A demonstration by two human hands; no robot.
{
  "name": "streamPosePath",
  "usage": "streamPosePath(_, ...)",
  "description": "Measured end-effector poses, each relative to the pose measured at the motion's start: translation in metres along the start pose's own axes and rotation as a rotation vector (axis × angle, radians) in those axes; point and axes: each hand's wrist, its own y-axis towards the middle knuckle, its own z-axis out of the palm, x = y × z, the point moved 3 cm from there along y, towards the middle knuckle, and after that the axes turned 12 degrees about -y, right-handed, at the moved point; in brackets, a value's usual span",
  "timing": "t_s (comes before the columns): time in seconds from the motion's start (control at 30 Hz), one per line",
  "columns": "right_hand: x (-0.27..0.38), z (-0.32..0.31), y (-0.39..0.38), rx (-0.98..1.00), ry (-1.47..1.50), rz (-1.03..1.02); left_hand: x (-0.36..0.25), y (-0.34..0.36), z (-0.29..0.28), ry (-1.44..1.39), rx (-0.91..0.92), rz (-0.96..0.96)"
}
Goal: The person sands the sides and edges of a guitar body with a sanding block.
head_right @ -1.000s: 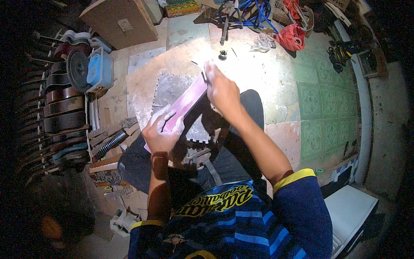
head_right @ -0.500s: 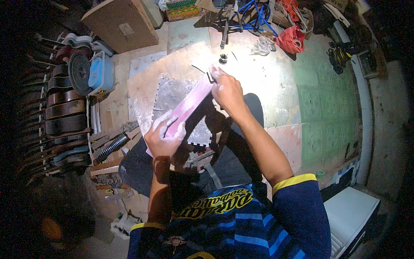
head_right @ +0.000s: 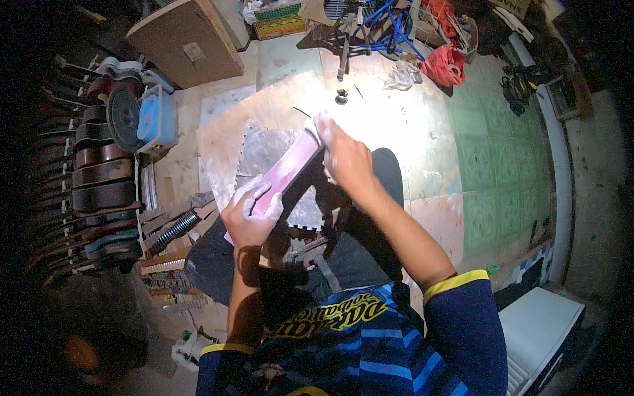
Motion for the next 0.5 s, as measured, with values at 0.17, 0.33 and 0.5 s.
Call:
streamPosePath(0.17, 0.009, -0.001, -0.009, -0.005, 0.013, -0.032, 0.002, 0.003, -0.003, 0.007, -0.006, 0.016)
streamPosePath(0.33, -0.005, 0.003, 0.01, 0.003, -0.026, 0.016, 0.0, 0.0, 0.003, -0.019, 0.003, -0.008)
streamPosePath(0.5, 0.017, -0.006, -0.028, 0.078, -0.018, -0.039, 0.003, 0.003, -0.001, -0.014, -0.015, 0.011)
